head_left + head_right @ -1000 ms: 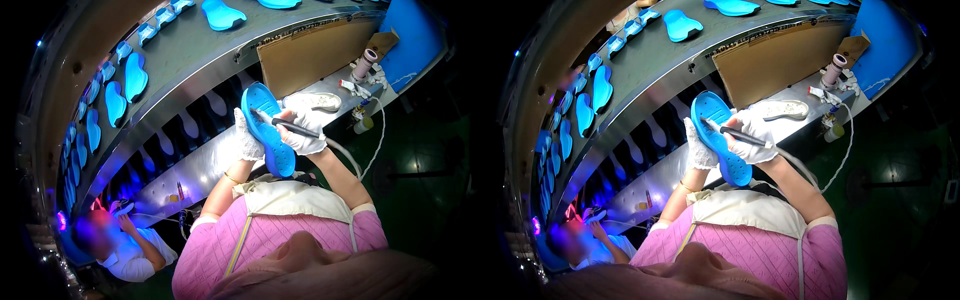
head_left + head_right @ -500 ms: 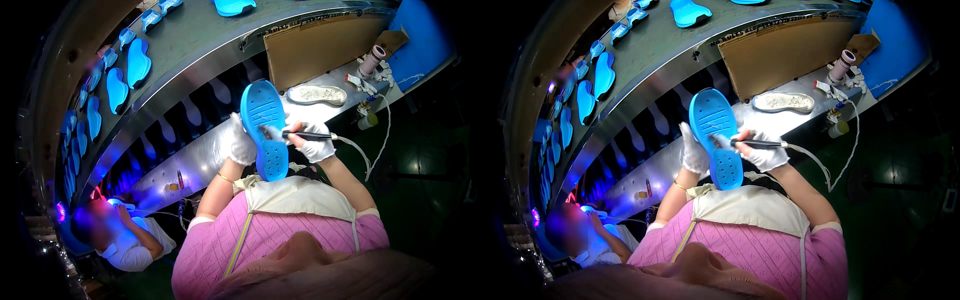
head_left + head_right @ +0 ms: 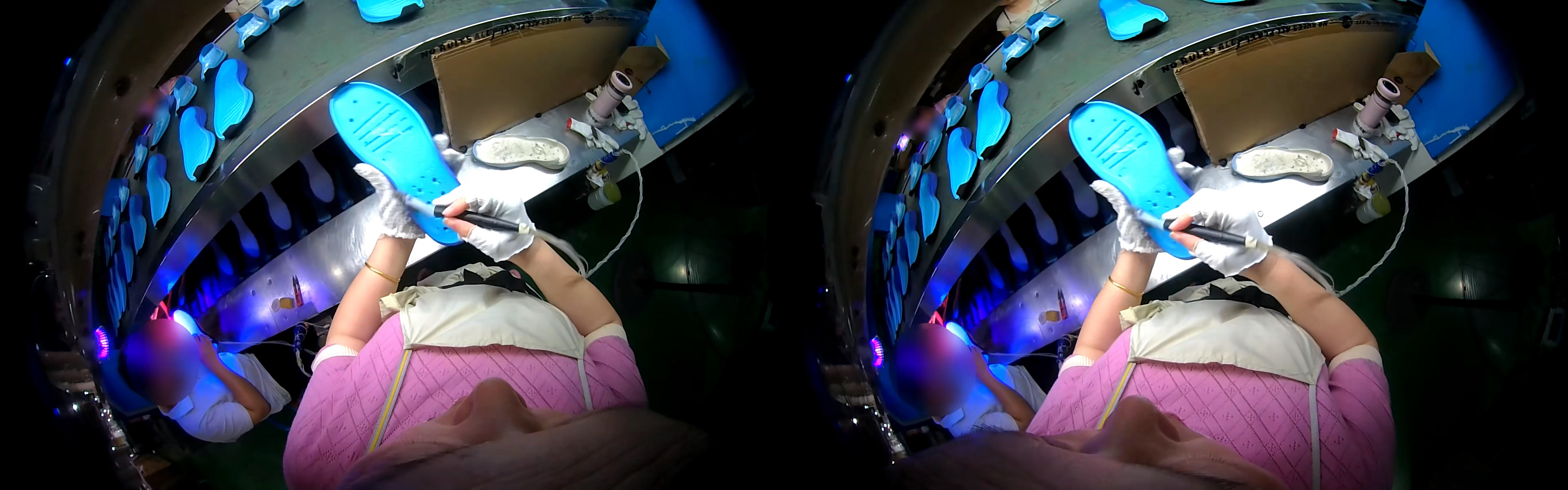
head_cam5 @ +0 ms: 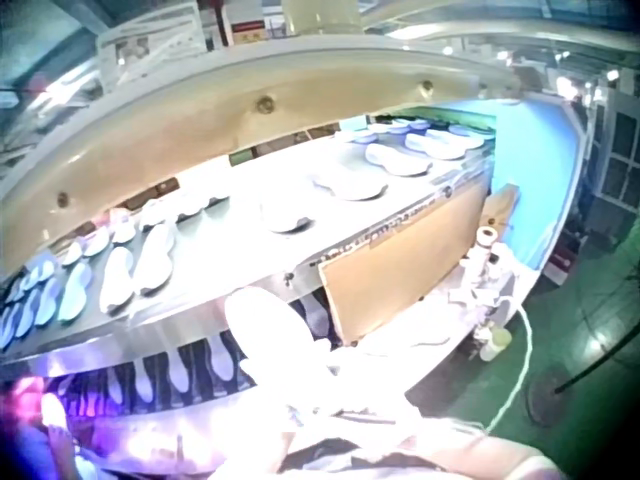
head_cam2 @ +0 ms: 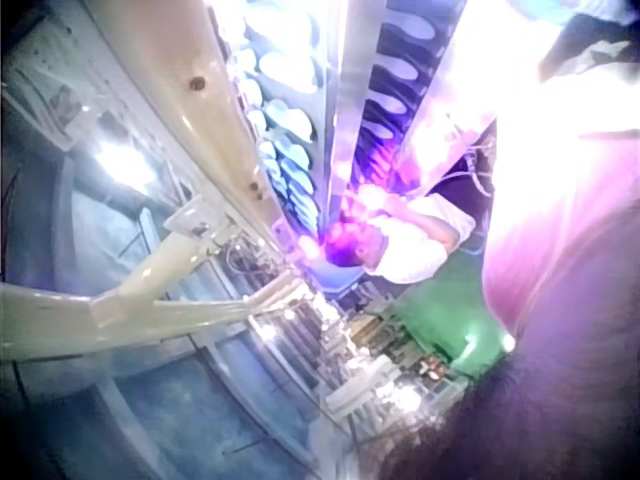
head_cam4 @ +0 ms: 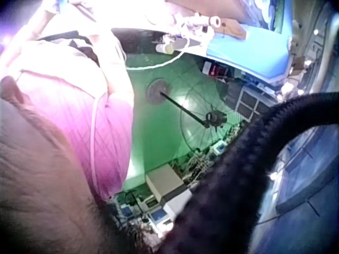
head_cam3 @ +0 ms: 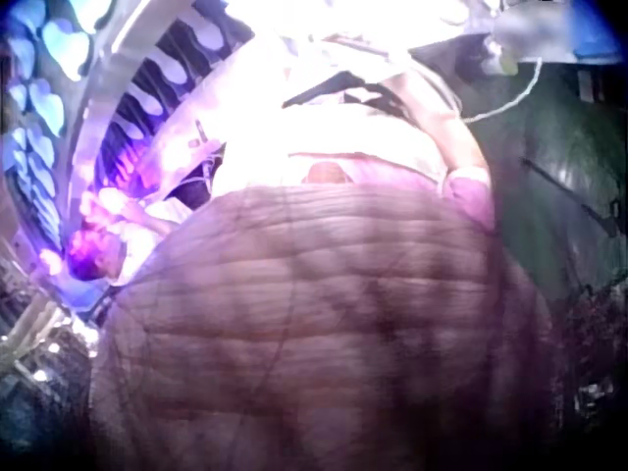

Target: The person picks up shoe soles one at a time from a conveyor belt and applies liquid to each sole using a handheld brush dispenser.

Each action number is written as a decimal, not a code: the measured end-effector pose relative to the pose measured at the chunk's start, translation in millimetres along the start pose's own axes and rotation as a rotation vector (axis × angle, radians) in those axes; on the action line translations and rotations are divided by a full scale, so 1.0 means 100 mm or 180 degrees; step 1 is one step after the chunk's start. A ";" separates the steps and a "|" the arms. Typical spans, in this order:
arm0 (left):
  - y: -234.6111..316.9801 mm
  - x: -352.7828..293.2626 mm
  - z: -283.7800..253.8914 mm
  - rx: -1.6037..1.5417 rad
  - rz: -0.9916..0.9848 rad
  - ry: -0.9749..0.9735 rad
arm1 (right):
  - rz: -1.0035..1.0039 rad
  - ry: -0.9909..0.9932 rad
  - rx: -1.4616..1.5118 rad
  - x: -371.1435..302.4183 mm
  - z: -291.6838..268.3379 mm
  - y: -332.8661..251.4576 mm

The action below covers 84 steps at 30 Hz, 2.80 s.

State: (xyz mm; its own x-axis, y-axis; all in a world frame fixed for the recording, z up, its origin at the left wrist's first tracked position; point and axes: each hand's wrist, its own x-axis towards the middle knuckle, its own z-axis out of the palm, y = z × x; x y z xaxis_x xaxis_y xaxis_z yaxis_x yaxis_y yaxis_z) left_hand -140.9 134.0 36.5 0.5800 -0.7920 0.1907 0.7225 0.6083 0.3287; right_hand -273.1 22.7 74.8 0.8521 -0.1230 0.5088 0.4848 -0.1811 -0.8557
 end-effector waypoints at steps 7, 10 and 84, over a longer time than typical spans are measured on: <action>0.18 0.08 0.21 -0.0021 0.0585 -0.0209 | 0.0137 0.0171 0.0175 -0.01 0.02 0.00; 0.27 0.13 0.18 0.0061 0.0711 -0.0918 | 0.1060 -0.0167 0.1286 0.00 0.04 -0.02; -0.38 -0.08 0.12 0.0810 -0.0620 -0.0042 | -0.1359 0.1049 -0.0899 0.17 -0.29 0.13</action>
State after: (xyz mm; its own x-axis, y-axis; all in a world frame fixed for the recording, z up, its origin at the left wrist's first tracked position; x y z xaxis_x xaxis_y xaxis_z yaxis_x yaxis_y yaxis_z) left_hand -177.6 116.3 33.2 0.4339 -0.8939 0.1128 0.7012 0.4137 0.5807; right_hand -258.0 -10.3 75.5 0.4661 -0.2700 0.8425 0.6607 -0.5272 -0.5344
